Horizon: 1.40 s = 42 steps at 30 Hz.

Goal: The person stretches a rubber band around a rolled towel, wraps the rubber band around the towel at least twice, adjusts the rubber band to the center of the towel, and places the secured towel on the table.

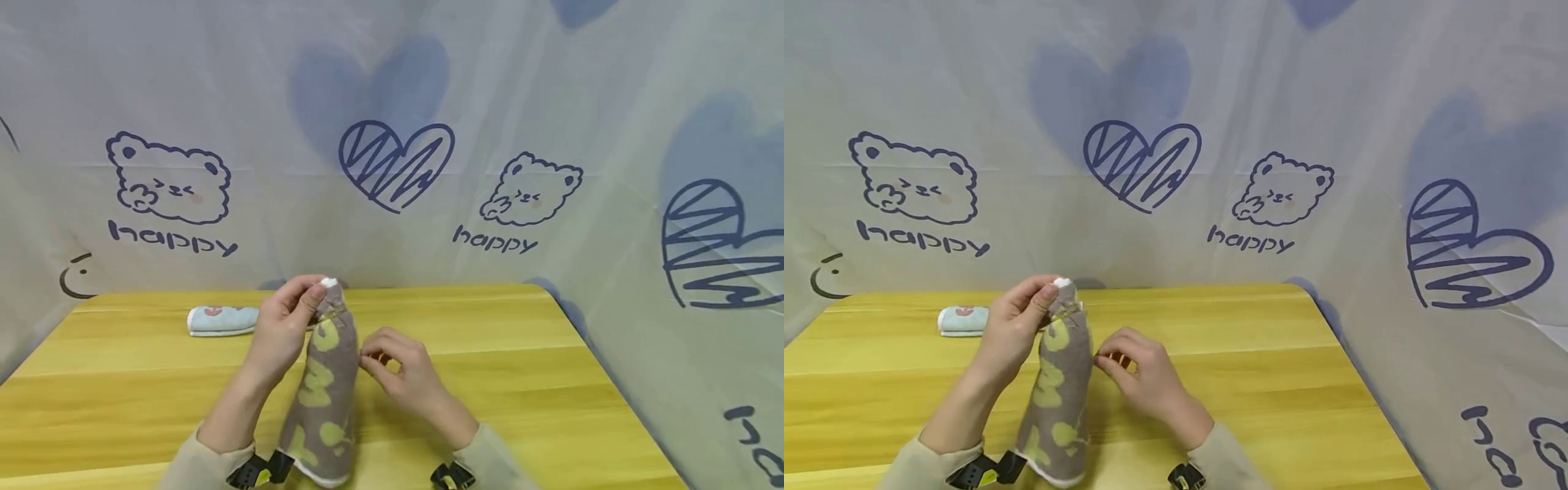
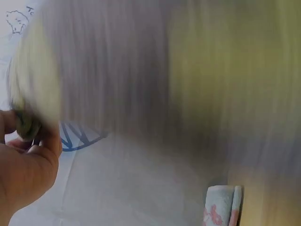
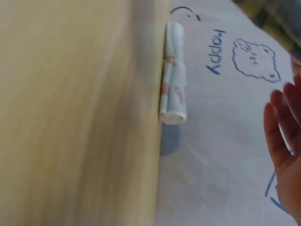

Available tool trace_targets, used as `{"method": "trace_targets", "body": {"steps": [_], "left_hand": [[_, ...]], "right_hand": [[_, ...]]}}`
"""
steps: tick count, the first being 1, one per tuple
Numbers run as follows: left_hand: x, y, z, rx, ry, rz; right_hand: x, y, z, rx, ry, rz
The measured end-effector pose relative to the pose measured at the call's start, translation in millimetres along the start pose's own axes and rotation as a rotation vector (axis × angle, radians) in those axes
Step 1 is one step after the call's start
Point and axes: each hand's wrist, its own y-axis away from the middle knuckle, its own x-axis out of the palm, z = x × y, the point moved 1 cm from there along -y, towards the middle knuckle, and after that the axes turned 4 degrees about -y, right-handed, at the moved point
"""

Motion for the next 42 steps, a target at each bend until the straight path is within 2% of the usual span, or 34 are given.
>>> {"method": "trace_targets", "body": {"steps": [3,5,8,11,16,22,29,37,42], "left_hand": [[5.2,3.3,6.8,0.000,-0.026,0.103],[9.1,4.0,11.3,0.009,-0.048,0.176],[15.0,4.7,15.9,0.026,-0.092,0.254],[19.8,5.1,18.2,0.017,-0.115,0.290],[24.4,6.6,21.9,-0.027,-0.129,0.289],[27.6,9.2,25.2,-0.100,-0.107,0.245],[29.3,9.0,26.1,-0.179,-0.109,0.192],[27.2,8.2,22.8,-0.189,-0.140,0.189],[30.9,8.6,24.0,-0.193,-0.153,0.149]], "right_hand": [[-11.1,4.5,2.1,0.036,-0.008,-0.133],[-17.6,4.0,5.1,0.039,-0.014,-0.192],[-24.0,0.7,9.7,0.005,-0.003,-0.223],[-26.4,-3.0,12.7,-0.036,0.024,-0.218],[-26.1,-7.4,13.7,-0.112,0.085,-0.165],[-25.3,-6.3,11.7,-0.176,0.197,-0.092],[-21.1,-3.9,7.4,-0.135,0.320,0.017],[-19.8,-6.6,10.6,-0.118,0.397,0.085],[-18.1,-7.0,8.6,-0.060,0.317,0.111]]}}
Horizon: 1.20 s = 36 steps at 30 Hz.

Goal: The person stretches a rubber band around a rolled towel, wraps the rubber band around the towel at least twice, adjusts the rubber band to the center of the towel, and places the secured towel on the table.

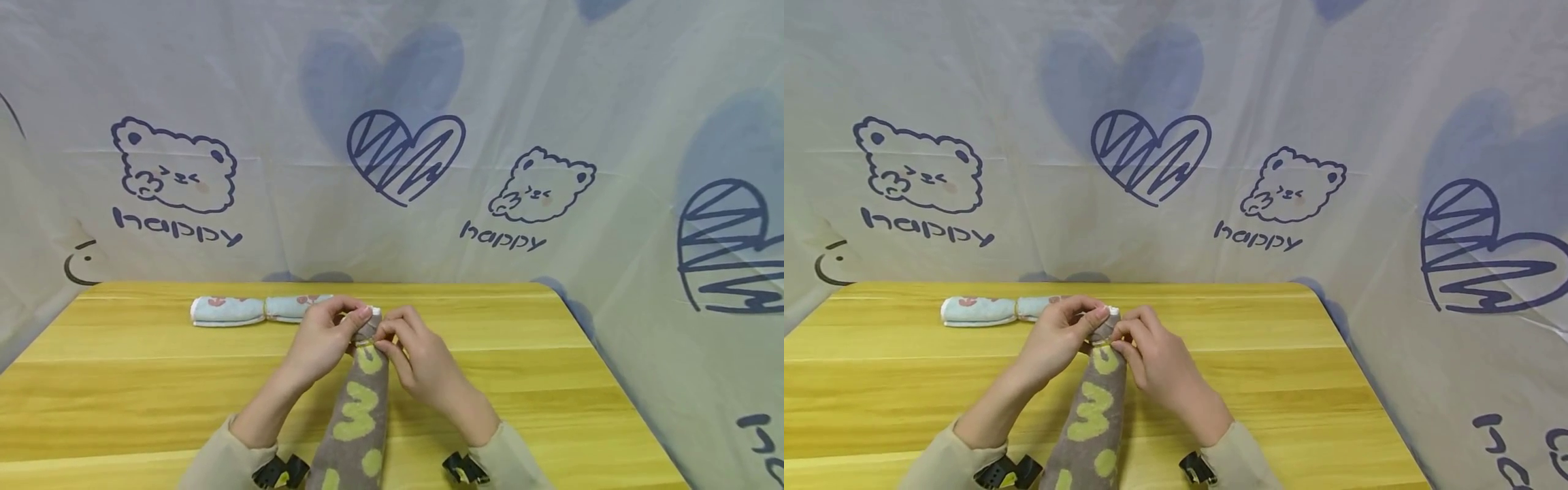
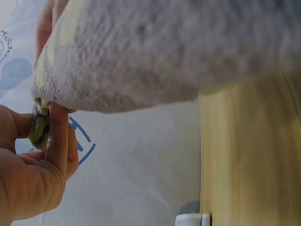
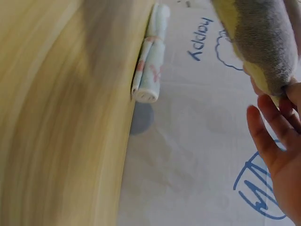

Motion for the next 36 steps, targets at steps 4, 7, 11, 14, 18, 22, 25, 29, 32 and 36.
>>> {"method": "trace_targets", "body": {"steps": [4,7,11,14,18,22,25,29,32,36], "left_hand": [[0.8,-1.7,-0.6,-0.002,-0.040,-0.071],[-1.2,-3.0,-0.6,-0.016,-0.059,-0.104],[-4.5,-3.6,-2.2,-0.007,-0.058,-0.070],[-7.0,-2.2,-4.4,0.019,-0.040,-0.028],[-6.6,0.5,-5.6,0.051,0.013,-0.002],[-0.1,0.9,-3.6,0.057,0.065,0.031],[3.9,0.8,-3.3,0.061,0.117,0.054],[5.5,0.3,-3.1,0.173,0.141,0.004],[5.4,-1.1,-0.9,0.386,0.011,-0.090],[5.7,-4.1,2.3,0.710,-0.230,-0.168]], "right_hand": [[0.4,-1.4,0.8,0.056,-0.135,0.047],[1.2,-2.4,2.3,0.083,-0.196,0.078],[1.0,-2.6,2.1,0.140,-0.235,0.062],[0.5,-2.7,-0.1,0.218,-0.300,0.015],[-0.8,-3.1,-1.4,0.399,-0.474,-0.061],[-4.1,-2.2,0.1,0.597,-0.610,-0.082],[-7.4,-2.2,0.2,0.696,-0.620,-0.074],[-12.0,-2.8,-2.8,0.815,-0.657,-0.124],[-15.5,-2.7,-6.2,0.911,-0.716,-0.179],[-19.4,-1.8,-10.7,0.983,-0.782,-0.212]]}}
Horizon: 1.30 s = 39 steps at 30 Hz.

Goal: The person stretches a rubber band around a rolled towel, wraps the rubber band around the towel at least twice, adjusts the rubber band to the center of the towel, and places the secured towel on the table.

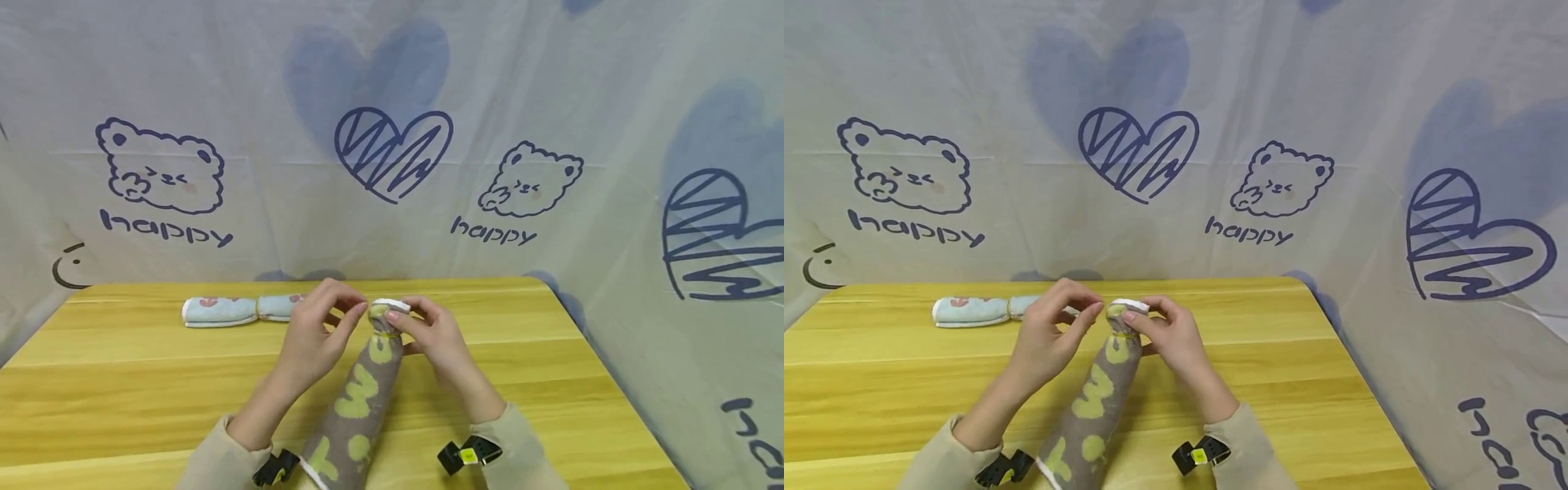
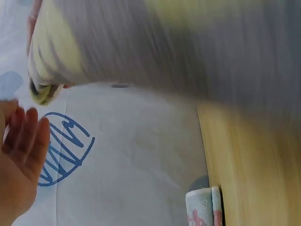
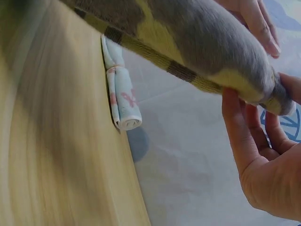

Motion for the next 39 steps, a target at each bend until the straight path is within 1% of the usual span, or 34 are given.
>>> {"method": "trace_targets", "body": {"steps": [2,3,5,8,13,16,18,22,24,26,28,31,34,37,39], "left_hand": [[1.4,0.0,0.8,0.123,-0.031,0.032],[2.4,0.1,0.7,0.162,-0.027,0.059],[4.6,0.4,-0.5,0.218,-0.027,0.099],[7.9,1.0,-2.8,0.266,-0.056,0.114],[11.5,2.1,-5.1,0.289,-0.133,0.089],[12.6,3.5,-6.4,0.284,-0.185,0.103],[13.3,5.1,-7.5,0.262,-0.208,0.143],[15.8,8.6,-9.2,0.163,-0.215,0.260],[17.3,9.7,-9.5,0.122,-0.206,0.298],[18.9,9.8,-9.6,0.106,-0.194,0.314],[19.8,9.7,-9.5,0.101,-0.178,0.314],[20.1,9.7,-10.1,0.094,-0.160,0.305],[18.9,10.4,-11.2,0.086,-0.166,0.302],[17.8,10.8,-12.7,0.080,-0.183,0.325],[18.5,10.6,-13.2,0.072,-0.171,0.356]], "right_hand": [[-1.8,-1.2,-0.1,0.013,-0.024,0.004],[-2.6,-1.7,-0.4,0.015,-0.031,0.003],[-3.6,-2.4,-0.6,0.016,-0.043,0.003],[-3.8,-2.3,-0.8,0.009,-0.063,-0.010],[-0.2,-1.5,-2.5,-0.018,-0.112,-0.061],[3.7,-0.5,-4.7,-0.054,-0.117,-0.113],[6.2,0.5,-6.4,-0.082,-0.097,-0.155],[10.8,2.7,-8.5,-0.130,-0.033,-0.220],[12.1,3.9,-9.1,-0.141,-0.006,-0.237],[12.1,4.8,-9.4,-0.143,0.014,-0.252],[11.7,5.4,-9.8,-0.147,0.026,-0.262],[11.8,6.4,-10.5,-0.159,0.030,-0.247],[13.2,6.3,-13.1,-0.181,0.048,-0.216],[14.1,5.9,-15.1,-0.199,0.082,-0.214],[13.6,4.6,-15.2,-0.211,0.104,-0.229]]}}
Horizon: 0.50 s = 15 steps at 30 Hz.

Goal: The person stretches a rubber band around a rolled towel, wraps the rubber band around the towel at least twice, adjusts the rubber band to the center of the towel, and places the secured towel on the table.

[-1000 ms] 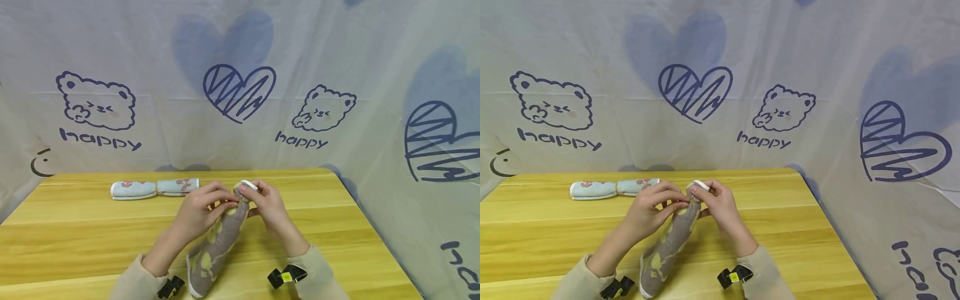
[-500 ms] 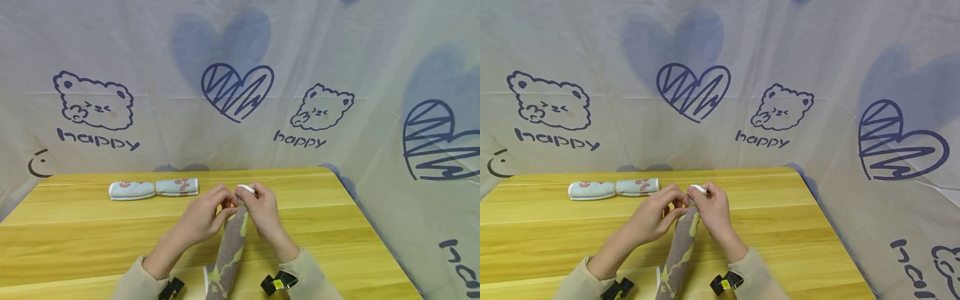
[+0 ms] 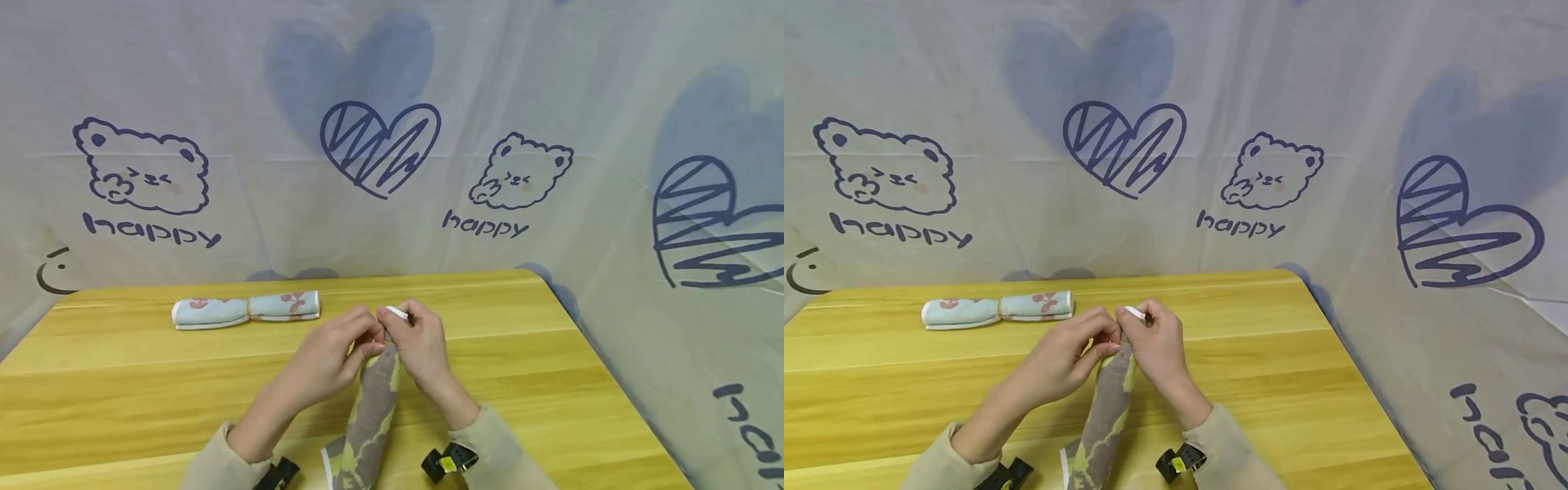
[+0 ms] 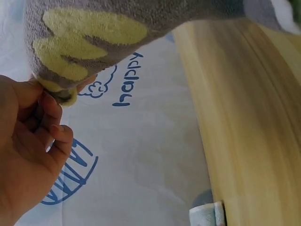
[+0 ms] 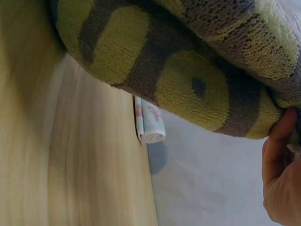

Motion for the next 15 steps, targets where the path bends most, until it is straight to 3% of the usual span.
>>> {"method": "trace_targets", "body": {"steps": [3,9,12,15], "left_hand": [[2.8,-0.5,-1.4,0.010,0.039,0.035],[7.9,-0.2,-3.7,0.010,0.048,0.076],[4.8,0.4,-0.3,0.000,0.020,0.044],[1.0,0.4,5.9,0.010,0.027,-0.002]], "right_hand": [[-2.5,-4.6,-2.4,0.011,0.008,-0.002],[-8.6,-11.9,-9.1,0.142,-0.064,0.027],[-8.3,-11.6,-6.7,0.192,-0.107,0.097],[-9.1,-12.0,-3.1,0.179,-0.144,0.217]]}}
